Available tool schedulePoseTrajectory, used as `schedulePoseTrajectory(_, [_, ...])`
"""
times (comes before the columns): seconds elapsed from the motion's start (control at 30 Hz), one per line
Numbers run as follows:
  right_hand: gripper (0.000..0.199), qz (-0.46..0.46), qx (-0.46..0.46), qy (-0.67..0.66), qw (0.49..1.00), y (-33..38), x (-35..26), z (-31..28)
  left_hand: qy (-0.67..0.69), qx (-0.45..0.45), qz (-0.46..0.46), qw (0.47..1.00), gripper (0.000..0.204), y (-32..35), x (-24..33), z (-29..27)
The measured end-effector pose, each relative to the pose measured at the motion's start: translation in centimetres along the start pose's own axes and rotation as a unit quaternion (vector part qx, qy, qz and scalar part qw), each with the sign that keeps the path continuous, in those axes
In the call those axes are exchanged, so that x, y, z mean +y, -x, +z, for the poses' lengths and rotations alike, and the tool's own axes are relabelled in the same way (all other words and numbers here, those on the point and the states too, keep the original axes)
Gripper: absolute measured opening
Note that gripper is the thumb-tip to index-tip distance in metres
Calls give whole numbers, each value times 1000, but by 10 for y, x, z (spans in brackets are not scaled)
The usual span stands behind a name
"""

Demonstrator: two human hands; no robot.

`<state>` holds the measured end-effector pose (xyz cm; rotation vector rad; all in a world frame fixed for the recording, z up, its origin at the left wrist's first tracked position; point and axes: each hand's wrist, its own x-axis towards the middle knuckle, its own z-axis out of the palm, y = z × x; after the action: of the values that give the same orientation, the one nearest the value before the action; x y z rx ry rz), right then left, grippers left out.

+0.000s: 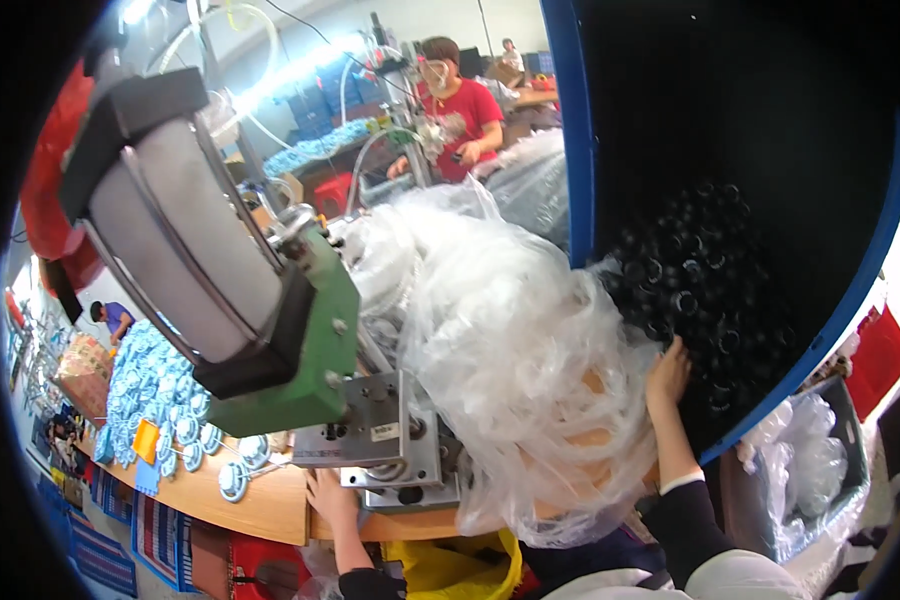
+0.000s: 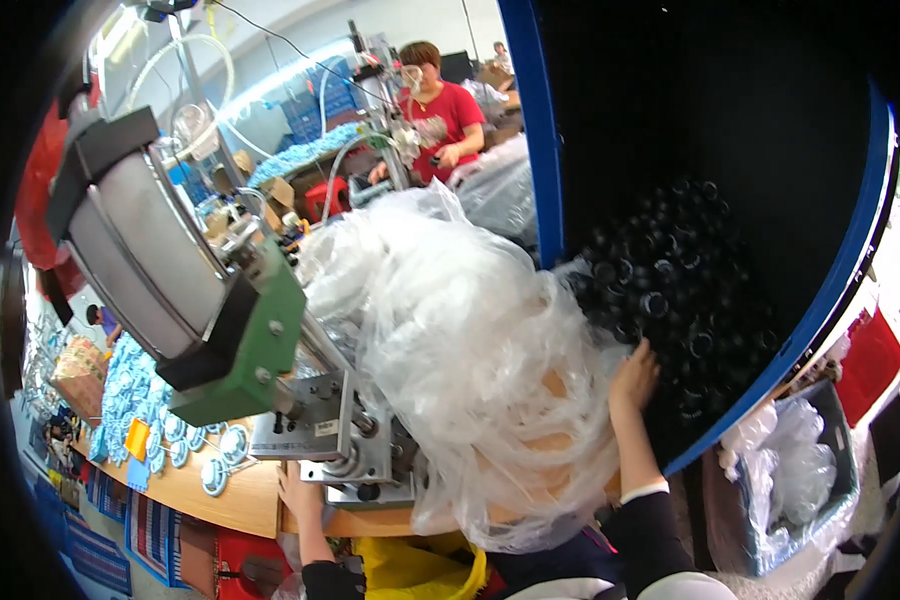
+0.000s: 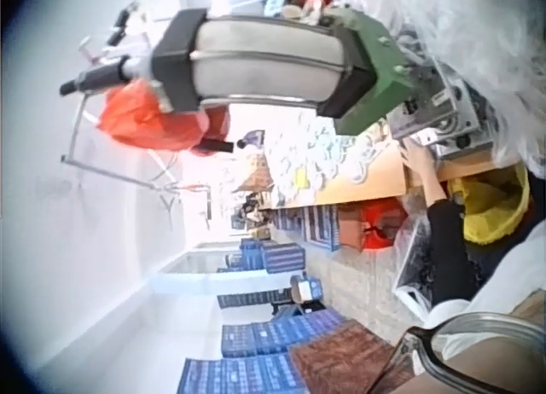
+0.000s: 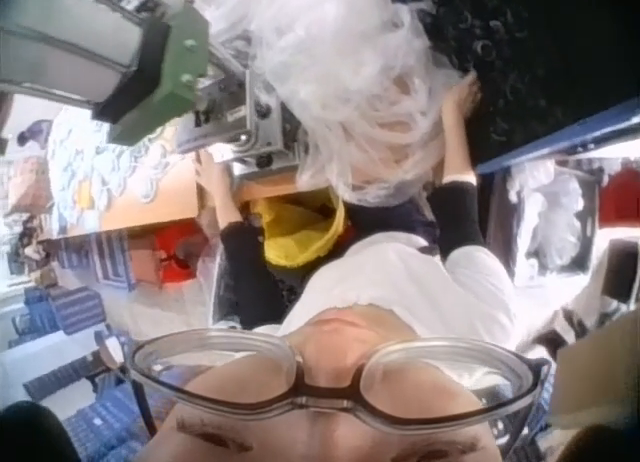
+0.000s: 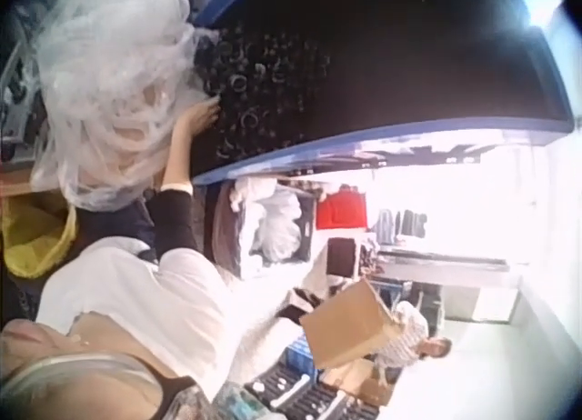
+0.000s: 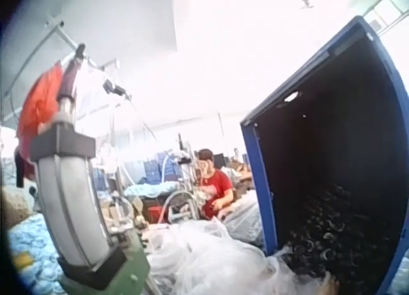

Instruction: Manually stamp or press small black plastic components using a pneumatic press machine.

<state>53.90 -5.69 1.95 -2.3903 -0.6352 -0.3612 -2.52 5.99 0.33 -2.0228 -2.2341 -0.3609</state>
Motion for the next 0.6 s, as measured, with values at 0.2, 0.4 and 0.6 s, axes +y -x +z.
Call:
schedulePoseTrajectory(0.2, [66, -3, 53, 10, 999, 14, -1, -16, 13, -7, -24, 1000, 62, 8, 8, -12])
schedulePoseTrajectory(0.4, [67, 33, 11, 24, 999, 10, -10, -25, 47, -1, -32, 998, 60, 8, 12, -14])
schedulePoseTrajectory(0.6, [57, 11, 49, 2, 999, 9, -7, -20, 69, 31, -23, 997, 33, 13, 18, -19])
